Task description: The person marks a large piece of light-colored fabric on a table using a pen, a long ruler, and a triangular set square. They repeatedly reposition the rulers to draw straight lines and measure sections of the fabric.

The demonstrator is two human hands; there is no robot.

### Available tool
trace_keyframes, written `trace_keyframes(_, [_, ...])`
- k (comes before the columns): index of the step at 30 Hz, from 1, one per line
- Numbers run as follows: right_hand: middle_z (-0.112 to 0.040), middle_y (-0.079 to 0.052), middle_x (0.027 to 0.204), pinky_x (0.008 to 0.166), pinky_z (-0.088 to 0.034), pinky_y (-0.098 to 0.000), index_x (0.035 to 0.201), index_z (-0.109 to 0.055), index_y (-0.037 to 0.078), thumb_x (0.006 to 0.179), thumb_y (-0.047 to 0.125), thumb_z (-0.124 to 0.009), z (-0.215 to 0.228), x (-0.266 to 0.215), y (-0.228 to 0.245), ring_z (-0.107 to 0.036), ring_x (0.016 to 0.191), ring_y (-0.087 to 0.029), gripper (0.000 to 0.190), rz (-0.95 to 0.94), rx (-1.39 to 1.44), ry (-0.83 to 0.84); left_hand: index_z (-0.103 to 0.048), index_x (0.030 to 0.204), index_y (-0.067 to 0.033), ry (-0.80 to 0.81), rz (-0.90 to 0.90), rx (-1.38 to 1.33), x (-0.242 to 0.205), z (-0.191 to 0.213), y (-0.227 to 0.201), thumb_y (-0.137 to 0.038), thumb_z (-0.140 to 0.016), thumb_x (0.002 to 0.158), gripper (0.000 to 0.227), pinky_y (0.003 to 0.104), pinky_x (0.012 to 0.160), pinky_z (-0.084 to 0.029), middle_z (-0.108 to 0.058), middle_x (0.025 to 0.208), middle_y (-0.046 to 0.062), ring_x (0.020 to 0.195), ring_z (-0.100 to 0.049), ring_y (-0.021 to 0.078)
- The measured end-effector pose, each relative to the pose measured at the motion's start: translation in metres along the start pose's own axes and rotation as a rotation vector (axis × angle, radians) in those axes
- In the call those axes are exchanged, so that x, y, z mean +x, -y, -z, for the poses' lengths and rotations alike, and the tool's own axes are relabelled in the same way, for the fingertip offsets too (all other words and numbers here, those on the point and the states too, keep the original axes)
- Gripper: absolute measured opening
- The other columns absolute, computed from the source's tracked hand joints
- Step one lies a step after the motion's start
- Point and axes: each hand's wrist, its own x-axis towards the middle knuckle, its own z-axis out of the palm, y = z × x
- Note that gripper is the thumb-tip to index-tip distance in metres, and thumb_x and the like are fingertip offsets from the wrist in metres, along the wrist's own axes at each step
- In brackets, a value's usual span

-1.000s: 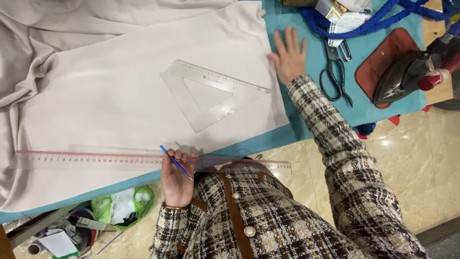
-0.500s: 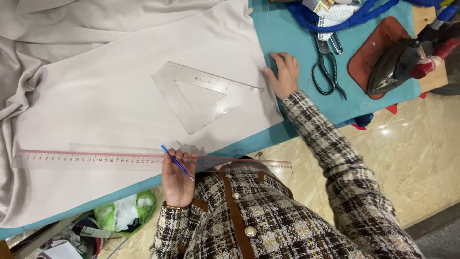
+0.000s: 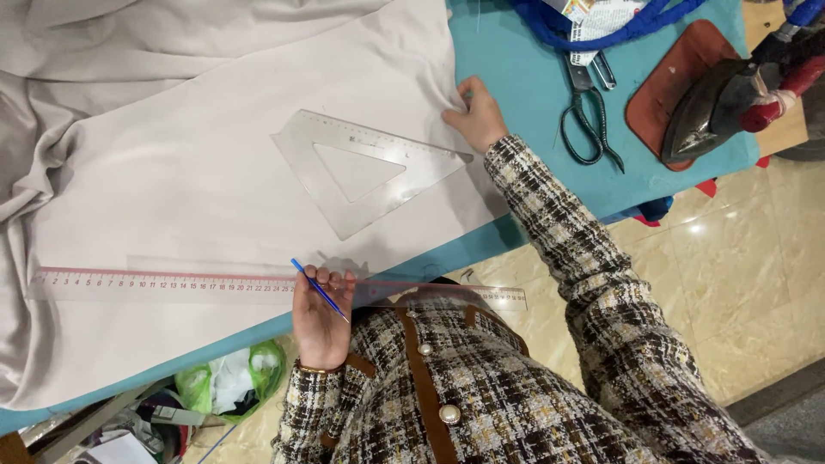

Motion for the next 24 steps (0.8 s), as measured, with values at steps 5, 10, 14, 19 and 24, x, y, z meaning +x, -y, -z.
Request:
trace_keyframes(5, [-0.07,-0.006,0.106,0.062,-0.06,-0.0319,0.111,-0.047,0.02,0.082,0.014,-0.084,-0.001,0.032,-0.013,-0.071,0.084,-0.017,0.048,-0.092,0.368,-0.068,-0.061,0.099,-0.0149,-0.003,0.01,0.004,0.001,0.003,0.0,-0.033,-0.054,0.107,0.021,0.042,0.102,-0.046,-0.061,0.09,-0.001,0.086,-0.058,0.0183])
trace_keyframes(10, [-0.075,-0.008,0.097,0.063,-0.057,-0.0338,0.11,-0.051,0.019,0.078,0.01,-0.082,0.007,0.043,0.0,-0.07,0.077,-0.019,0.045,-0.084,0.414,-0.093,-0.06,0.099,-0.0153,0.004,0.014,-0.014,0.003,0.005,0.0,-0.031,-0.053,0.108,0.019,0.041,0.101,-0.047,-0.06,0.089,-0.001,0.085,-0.057,0.0176])
trace_keyframes(14, [-0.067,0.001,0.071,0.054,-0.047,-0.0332,0.104,-0.059,0.012,0.082,-0.006,-0.065,0.01,0.037,0.011,-0.061,0.06,-0.015,0.029,0.244,-0.125,-0.314,-0.06,0.099,-0.0162,0.018,0.014,-0.022,0.002,0.007,-0.001,-0.031,-0.056,0.106,0.017,0.042,0.103,-0.046,-0.06,0.09,-0.002,0.087,-0.058,0.017])
trace_keyframes(19, [-0.044,-0.013,0.146,0.1,-0.034,-0.0563,0.145,-0.047,0.016,0.095,0.007,-0.072,0.008,0.016,0.014,-0.04,0.132,-0.037,0.056,0.437,-0.583,-0.397,-0.059,0.099,-0.0155,0.037,0.014,-0.047,0.004,0.009,-0.003,-0.03,-0.056,0.106,0.016,0.041,0.103,-0.047,-0.059,0.089,-0.001,0.085,-0.058,0.0168])
trace_keyframes(24, [0.0,-0.006,0.172,0.128,-0.001,-0.0603,0.167,-0.014,0.031,0.108,0.065,-0.019,0.007,-0.019,0.015,0.002,0.159,-0.032,0.067,0.576,-0.687,0.111,-0.06,0.099,-0.0143,0.045,0.02,-0.048,0.004,0.006,-0.005,-0.029,-0.055,0.107,0.018,0.042,0.104,-0.047,-0.06,0.089,0.0,0.085,-0.058,0.0178])
